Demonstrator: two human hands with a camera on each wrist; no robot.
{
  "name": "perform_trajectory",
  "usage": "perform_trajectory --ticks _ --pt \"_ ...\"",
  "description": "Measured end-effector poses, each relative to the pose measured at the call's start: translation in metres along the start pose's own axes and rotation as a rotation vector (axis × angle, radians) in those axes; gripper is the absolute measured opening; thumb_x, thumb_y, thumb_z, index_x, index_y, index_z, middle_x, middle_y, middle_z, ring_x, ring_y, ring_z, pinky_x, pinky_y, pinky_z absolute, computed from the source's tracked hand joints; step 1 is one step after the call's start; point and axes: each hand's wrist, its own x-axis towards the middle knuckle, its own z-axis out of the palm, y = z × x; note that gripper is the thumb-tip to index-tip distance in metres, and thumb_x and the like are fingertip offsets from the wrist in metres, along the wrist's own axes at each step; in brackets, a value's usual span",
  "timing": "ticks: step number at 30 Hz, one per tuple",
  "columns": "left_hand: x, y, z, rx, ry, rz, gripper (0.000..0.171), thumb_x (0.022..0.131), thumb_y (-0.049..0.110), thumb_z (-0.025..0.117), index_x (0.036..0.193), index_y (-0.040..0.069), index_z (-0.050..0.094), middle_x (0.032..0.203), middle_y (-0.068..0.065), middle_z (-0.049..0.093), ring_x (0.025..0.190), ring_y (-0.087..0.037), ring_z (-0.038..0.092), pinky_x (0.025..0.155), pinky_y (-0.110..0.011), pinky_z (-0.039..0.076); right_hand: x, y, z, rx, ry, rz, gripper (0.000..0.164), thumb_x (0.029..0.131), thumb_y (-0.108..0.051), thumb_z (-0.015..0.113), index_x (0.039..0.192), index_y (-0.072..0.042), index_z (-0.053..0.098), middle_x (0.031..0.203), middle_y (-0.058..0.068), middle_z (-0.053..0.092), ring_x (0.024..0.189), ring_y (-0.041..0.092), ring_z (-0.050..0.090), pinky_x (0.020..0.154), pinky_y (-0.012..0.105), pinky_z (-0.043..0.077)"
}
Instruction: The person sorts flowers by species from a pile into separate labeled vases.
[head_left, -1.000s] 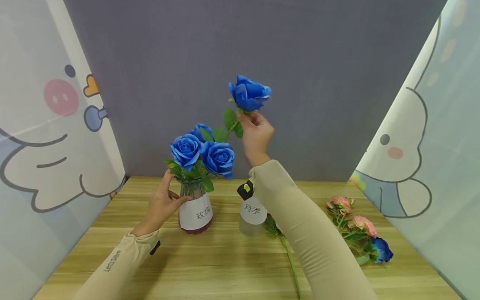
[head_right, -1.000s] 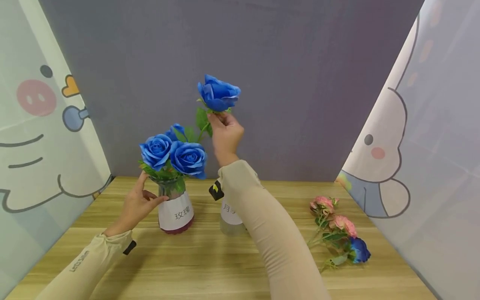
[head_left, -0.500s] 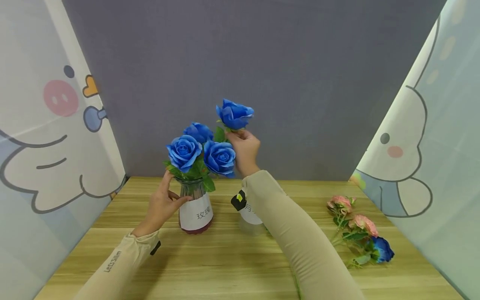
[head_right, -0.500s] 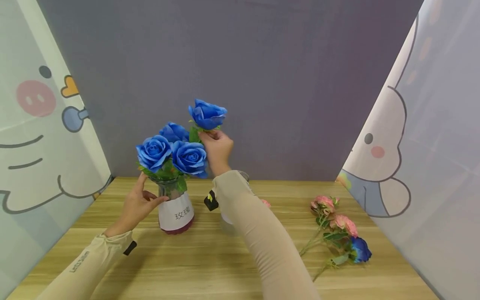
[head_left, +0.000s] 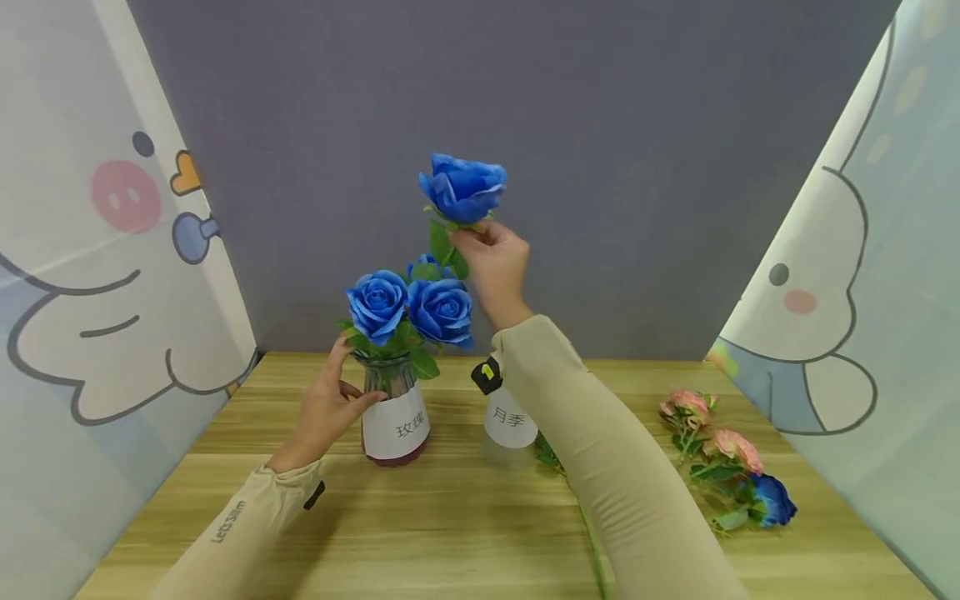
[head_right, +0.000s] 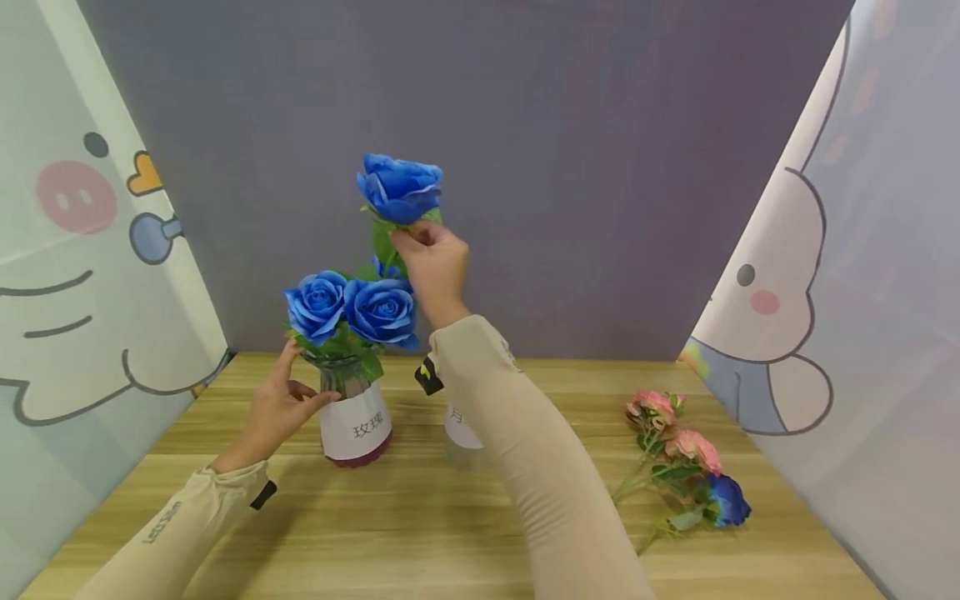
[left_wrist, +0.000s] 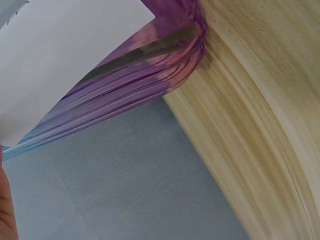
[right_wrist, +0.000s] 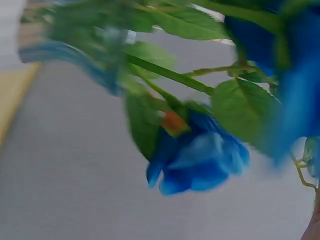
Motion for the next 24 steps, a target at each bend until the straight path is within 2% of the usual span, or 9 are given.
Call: perform_trajectory --ticks 4,7,11,14,18,24 --pt "0.0 0.006 0.003 0.002 -0.009 -0.019 0.083 0.067 -0.002 0.085 0.137 -0.003 0.039 0.149 -0.029 0.03 0.06 -0.023 0.065 0.052 -0.026 0.051 0.002 -0.01 -0.001 -0.097 -0.117 -0.049 0.013 0.079 0.0 0.07 0.088 0.009 0.072 0.077 0.019 0.07 0.06 0.015 0.061 0.057 0.02 0.047" --pt "0.001 0.009 0.003 0.013 -0.007 -0.032 0.086 0.067 -0.002 0.084 0.139 -0.002 0.037 0.148 -0.029 0.031 0.06 -0.023 0.065 0.052 -0.026 0.051 -0.001 -0.005 -0.001 -0.112 -0.163 0.023 0.015 0.08 -0.002 0.071 0.091 0.007 0.073 0.081 0.018 0.072 0.065 0.015 0.064 0.059 0.019 0.047" --pt "0.003 0.011 0.004 0.02 -0.015 -0.038 0.091 0.068 0.0 0.085 0.144 0.007 0.035 0.143 -0.026 0.04 0.061 -0.023 0.065 0.052 -0.028 0.051 -0.003 0.007 -0.002 -0.06 -0.098 0.162 0.019 0.08 -0.006 0.074 0.093 0.007 0.073 0.086 0.017 0.072 0.074 0.019 0.067 0.063 0.022 0.05" --pt "0.004 0.011 0.004 0.007 -0.021 -0.055 0.091 0.068 0.001 0.085 0.143 0.011 0.036 0.144 -0.023 0.04 0.06 -0.022 0.064 0.053 -0.029 0.052 -0.005 0.016 -0.003 -0.017 -0.043 0.238 0.021 0.08 -0.009 0.076 0.092 0.008 0.072 0.087 0.017 0.072 0.072 0.018 0.066 0.062 0.023 0.05" --pt "0.002 0.01 0.004 0.012 -0.023 -0.072 0.092 0.068 0.001 0.086 0.144 0.012 0.035 0.148 -0.025 0.034 0.06 -0.022 0.064 0.054 -0.03 0.052 -0.016 0.028 -0.002 0.014 -0.035 0.311 0.021 0.079 -0.007 0.075 0.09 0.01 0.071 0.083 0.017 0.072 0.066 0.012 0.061 0.061 0.022 0.049" --pt "0.001 0.011 0.005 0.029 -0.002 -0.03 0.103 0.066 0.001 0.086 0.15 0.017 0.028 0.138 -0.021 0.047 0.059 -0.022 0.064 0.052 -0.03 0.051 -0.03 0.04 0.001 0.165 -0.028 0.388 0.018 0.08 -0.001 0.073 0.091 0.012 0.068 0.079 0.013 0.069 0.07 0.015 0.062 0.066 0.029 0.054"
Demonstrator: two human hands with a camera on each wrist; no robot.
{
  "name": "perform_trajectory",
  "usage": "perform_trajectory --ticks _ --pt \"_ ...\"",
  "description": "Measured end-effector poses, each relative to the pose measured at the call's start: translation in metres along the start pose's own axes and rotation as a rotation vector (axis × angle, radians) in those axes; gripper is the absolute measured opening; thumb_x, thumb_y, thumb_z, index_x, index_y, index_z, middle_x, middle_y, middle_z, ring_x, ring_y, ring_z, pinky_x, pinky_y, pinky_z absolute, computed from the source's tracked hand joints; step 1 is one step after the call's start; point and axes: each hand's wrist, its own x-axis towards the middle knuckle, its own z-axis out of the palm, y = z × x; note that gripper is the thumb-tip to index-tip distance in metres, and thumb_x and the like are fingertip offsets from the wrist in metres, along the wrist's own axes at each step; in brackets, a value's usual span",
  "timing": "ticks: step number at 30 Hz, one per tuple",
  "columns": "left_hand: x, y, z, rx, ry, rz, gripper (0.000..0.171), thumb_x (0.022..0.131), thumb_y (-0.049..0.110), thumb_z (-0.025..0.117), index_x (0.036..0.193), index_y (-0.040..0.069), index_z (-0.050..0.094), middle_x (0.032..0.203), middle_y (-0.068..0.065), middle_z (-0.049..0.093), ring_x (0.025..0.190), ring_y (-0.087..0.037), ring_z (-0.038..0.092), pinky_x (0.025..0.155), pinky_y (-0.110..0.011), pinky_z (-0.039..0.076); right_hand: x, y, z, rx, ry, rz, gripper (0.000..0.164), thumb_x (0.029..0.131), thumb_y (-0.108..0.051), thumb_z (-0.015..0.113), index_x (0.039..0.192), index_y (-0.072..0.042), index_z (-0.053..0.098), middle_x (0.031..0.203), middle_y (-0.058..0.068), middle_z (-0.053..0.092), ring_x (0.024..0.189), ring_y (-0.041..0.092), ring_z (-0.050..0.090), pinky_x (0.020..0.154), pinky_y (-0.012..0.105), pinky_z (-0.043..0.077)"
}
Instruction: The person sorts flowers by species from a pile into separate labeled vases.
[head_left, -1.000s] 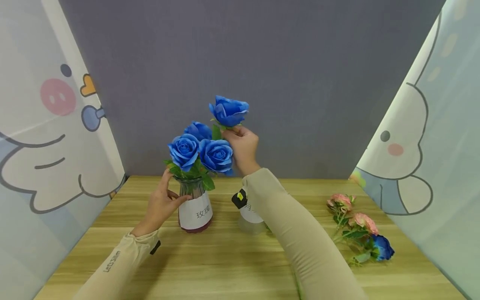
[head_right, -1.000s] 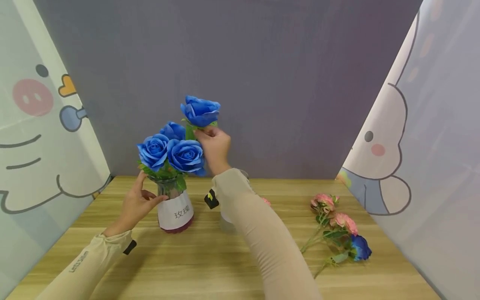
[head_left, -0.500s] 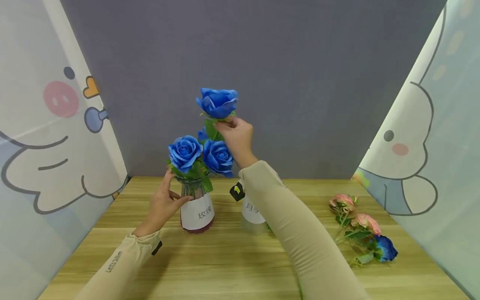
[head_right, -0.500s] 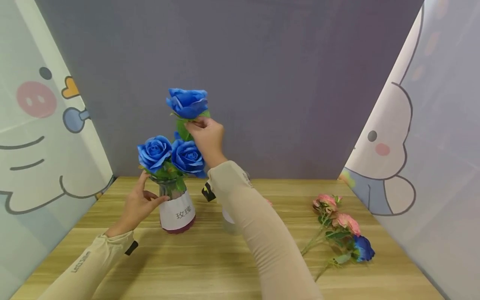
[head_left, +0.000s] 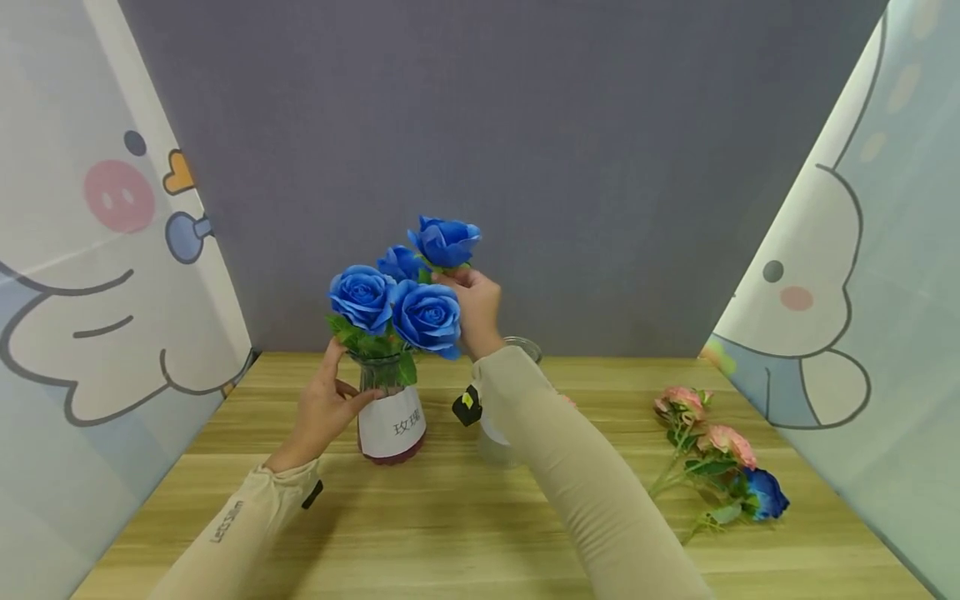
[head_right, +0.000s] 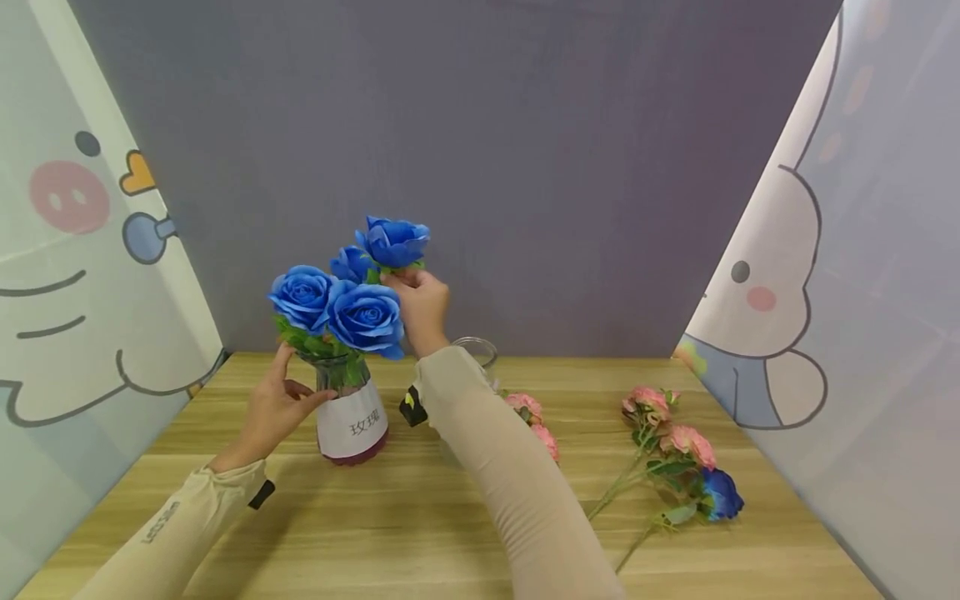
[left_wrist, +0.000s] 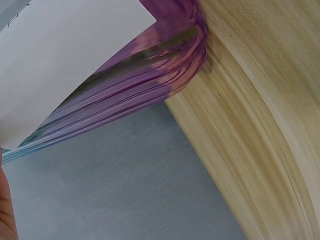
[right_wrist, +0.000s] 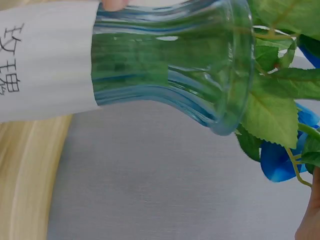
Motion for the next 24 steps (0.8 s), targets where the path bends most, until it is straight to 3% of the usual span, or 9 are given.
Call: perform_trajectory --ticks 4,10,14,20,24 --pt "0.0 0.0 -0.001 -0.005 -0.002 -0.003 0.106 0.066 0.0 0.086 0.152 0.016 0.026 0.142 -0.02 0.044 0.058 -0.022 0.064 0.053 -0.031 0.052 0.003 0.0 -0.003 -0.049 0.012 -0.059 0.017 0.079 0.001 0.073 0.089 0.013 0.069 0.079 0.017 0.07 0.068 0.011 0.061 0.065 0.025 0.052" --pt "0.0 0.0 -0.001 -0.022 -0.015 -0.021 0.092 0.068 0.0 0.085 0.145 0.01 0.035 0.15 -0.023 0.032 0.06 -0.022 0.065 0.054 -0.03 0.053 0.016 -0.024 -0.01 -0.23 0.038 -0.256 0.015 0.079 -0.003 0.073 0.085 0.01 0.072 0.076 0.02 0.07 0.054 0.002 0.052 0.052 0.018 0.042" --pt "0.001 0.0 -0.001 -0.021 -0.01 -0.024 0.09 0.067 0.001 0.086 0.142 0.009 0.037 0.148 -0.02 0.037 0.06 -0.022 0.065 0.053 -0.03 0.053 0.019 -0.038 -0.008 -0.283 -0.019 -0.328 0.014 0.082 -0.005 0.071 0.088 0.008 0.072 0.079 0.019 0.071 0.057 0.005 0.055 0.054 0.019 0.042" --pt "0.003 0.0 -0.001 -0.013 -0.009 -0.036 0.09 0.068 0.005 0.086 0.143 0.013 0.037 0.141 -0.019 0.046 0.061 -0.021 0.065 0.052 -0.03 0.052 0.011 -0.024 -0.003 -0.339 -0.096 -0.255 0.014 0.081 -0.005 0.07 0.086 0.008 0.072 0.08 0.018 0.071 0.063 0.011 0.06 0.058 0.019 0.046" --pt "0.001 -0.001 -0.001 -0.027 -0.013 -0.051 0.097 0.069 0.004 0.086 0.148 0.016 0.032 0.139 -0.02 0.048 0.061 -0.021 0.065 0.052 -0.028 0.051 0.004 -0.005 0.001 -0.232 -0.07 -0.134 0.015 0.082 -0.004 0.071 0.089 0.009 0.071 0.083 0.019 0.071 0.068 0.012 0.063 0.063 0.021 0.05"
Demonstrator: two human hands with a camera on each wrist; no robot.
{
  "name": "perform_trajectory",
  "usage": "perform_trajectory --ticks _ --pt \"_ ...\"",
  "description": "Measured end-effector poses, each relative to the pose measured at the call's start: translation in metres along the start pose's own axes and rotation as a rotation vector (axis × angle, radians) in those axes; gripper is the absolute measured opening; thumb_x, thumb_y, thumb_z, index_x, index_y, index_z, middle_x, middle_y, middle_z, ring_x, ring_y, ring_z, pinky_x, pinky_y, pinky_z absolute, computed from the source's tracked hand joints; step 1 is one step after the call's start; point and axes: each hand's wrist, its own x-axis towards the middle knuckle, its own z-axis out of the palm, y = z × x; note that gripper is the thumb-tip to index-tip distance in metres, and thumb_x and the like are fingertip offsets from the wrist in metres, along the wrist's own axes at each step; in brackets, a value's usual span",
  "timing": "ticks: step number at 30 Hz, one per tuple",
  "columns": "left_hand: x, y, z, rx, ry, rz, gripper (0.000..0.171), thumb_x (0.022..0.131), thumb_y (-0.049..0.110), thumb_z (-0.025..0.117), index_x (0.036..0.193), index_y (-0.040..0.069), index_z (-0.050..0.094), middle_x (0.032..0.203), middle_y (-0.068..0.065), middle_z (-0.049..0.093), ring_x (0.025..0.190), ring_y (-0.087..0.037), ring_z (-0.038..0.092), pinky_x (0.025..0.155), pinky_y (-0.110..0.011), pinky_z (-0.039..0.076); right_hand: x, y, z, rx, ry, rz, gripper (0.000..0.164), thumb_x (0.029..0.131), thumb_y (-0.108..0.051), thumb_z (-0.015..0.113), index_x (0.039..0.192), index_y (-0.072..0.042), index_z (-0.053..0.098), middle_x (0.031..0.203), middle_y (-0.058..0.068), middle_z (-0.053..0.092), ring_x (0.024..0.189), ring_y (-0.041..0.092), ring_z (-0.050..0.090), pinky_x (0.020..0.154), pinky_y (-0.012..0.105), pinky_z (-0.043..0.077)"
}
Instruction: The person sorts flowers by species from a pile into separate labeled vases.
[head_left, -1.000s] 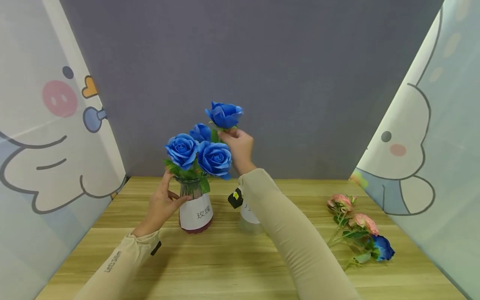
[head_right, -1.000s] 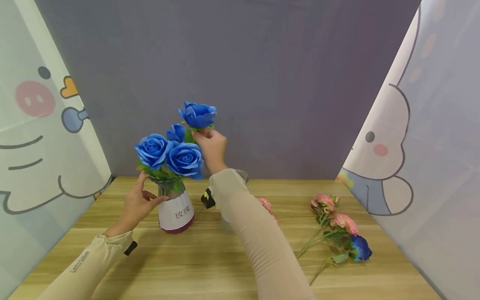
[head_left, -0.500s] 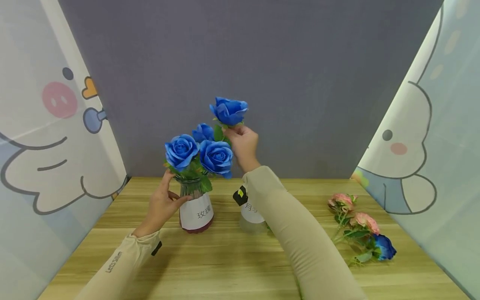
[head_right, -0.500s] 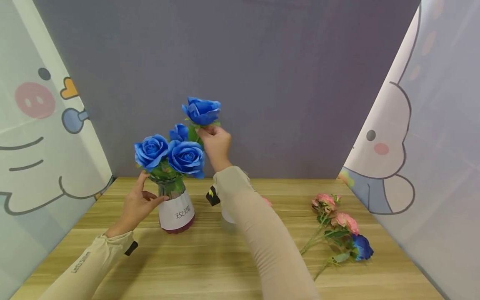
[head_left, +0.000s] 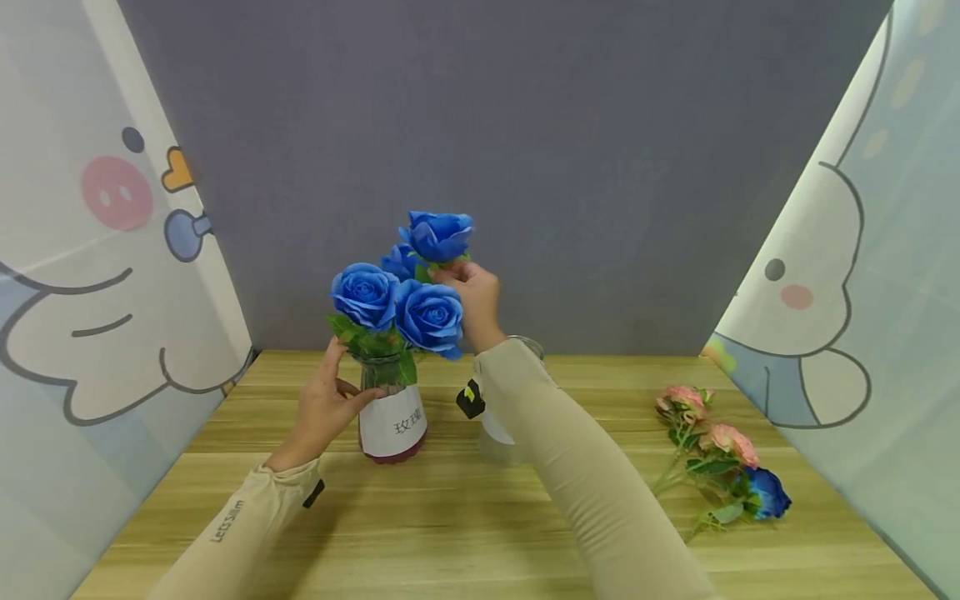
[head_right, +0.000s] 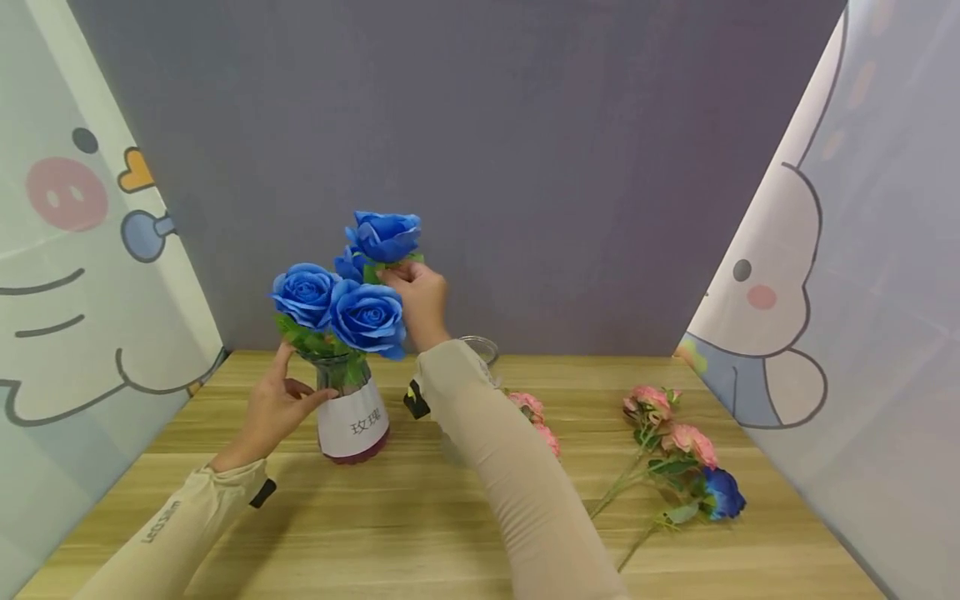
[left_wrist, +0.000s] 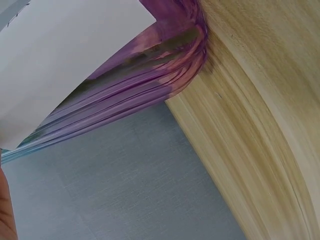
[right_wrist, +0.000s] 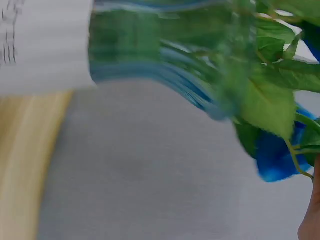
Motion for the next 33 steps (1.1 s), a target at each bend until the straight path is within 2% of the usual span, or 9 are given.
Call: perform_trajectory --ticks 3,7,12,15,18,21,25,28,33 --pt "0.0 0.0 0.002 0.007 0.0 0.008 0.102 0.069 0.002 0.085 0.151 0.012 0.026 0.145 -0.024 0.039 0.061 -0.022 0.065 0.052 -0.027 0.051 -0.003 0.01 0.001 0.086 0.042 0.035 0.015 0.083 -0.002 0.071 0.09 0.012 0.069 0.085 0.021 0.071 0.07 0.014 0.066 0.065 0.023 0.052" --pt "0.0 0.001 0.002 0.019 0.005 0.024 0.102 0.069 0.001 0.085 0.152 0.009 0.025 0.15 -0.026 0.03 0.06 -0.023 0.065 0.053 -0.029 0.052 -0.004 0.017 0.001 0.105 0.133 -0.014 0.013 0.081 0.003 0.071 0.085 0.014 0.068 0.081 0.023 0.07 0.066 0.013 0.063 0.062 0.021 0.05" --pt "0.001 0.001 0.0 0.041 0.026 0.036 0.106 0.068 0.001 0.086 0.152 0.011 0.024 0.142 -0.025 0.043 0.059 -0.023 0.065 0.052 -0.03 0.052 -0.006 0.021 0.003 0.126 0.193 0.006 0.013 0.081 0.004 0.069 0.083 0.015 0.067 0.076 0.02 0.068 0.062 0.007 0.056 0.061 0.02 0.047" --pt "0.0 0.002 0.0 0.043 0.035 0.028 0.107 0.066 0.0 0.086 0.153 0.012 0.024 0.139 -0.024 0.046 0.059 -0.022 0.064 0.051 -0.028 0.051 -0.009 0.024 0.007 0.229 0.249 0.043 0.012 0.081 0.006 0.067 0.084 0.017 0.066 0.071 0.014 0.067 0.061 0.006 0.055 0.061 0.021 0.048" --pt "-0.001 0.002 0.001 0.046 0.026 0.031 0.102 0.067 0.001 0.086 0.151 0.007 0.027 0.139 -0.027 0.046 0.059 -0.022 0.065 0.049 -0.026 0.05 -0.009 0.024 0.007 0.281 0.348 0.021 0.01 0.08 0.008 0.068 0.076 0.016 0.064 0.061 0.002 0.061 0.054 0.004 0.051 0.056 0.019 0.043" --pt "-0.001 0.0 0.001 0.029 -0.008 0.022 0.098 0.069 0.002 0.085 0.149 0.002 0.029 0.14 -0.03 0.043 0.061 -0.023 0.065 0.05 -0.024 0.05 -0.005 0.021 0.003 0.246 0.406 -0.047 0.015 0.079 0.008 0.07 0.07 0.015 0.061 0.055 -0.004 0.055 0.048 0.001 0.044 0.051 0.017 0.038" --pt "0.003 -0.008 -0.005 -0.05 -0.06 0.004 0.093 0.069 -0.003 0.083 0.146 0.002 0.031 0.143 -0.03 0.037 0.066 -0.023 0.066 0.052 -0.022 0.049 0.005 0.009 -0.007 0.135 0.366 -0.167 0.014 0.08 0.007 0.071 0.073 0.016 0.062 0.058 0.009 0.061 0.05 -0.001 0.046 0.053 0.015 0.039" --pt "0.007 -0.014 -0.01 -0.123 -0.089 0.026 0.091 0.067 -0.011 0.081 0.143 0.002 0.032 0.143 -0.031 0.037 0.07 -0.021 0.067 0.053 -0.02 0.048 0.011 -0.002 -0.014 0.058 0.297 -0.246 0.013 0.081 0.005 0.071 0.076 0.015 0.064 0.064 0.019 0.064 0.052 0.0 0.046 0.053 0.017 0.038" --pt "0.013 -0.023 -0.015 -0.204 -0.136 0.081 0.092 0.066 -0.016 0.079 0.142 0.0 0.029 0.14 -0.033 0.039 0.074 -0.013 0.066 0.054 -0.02 0.049 0.019 -0.019 -0.018 -0.006 0.118 -0.313 0.011 0.083 0.004 0.07 0.083 0.014 0.067 0.073 0.024 0.067 0.057 0.009 0.057 0.055 0.017 0.041"
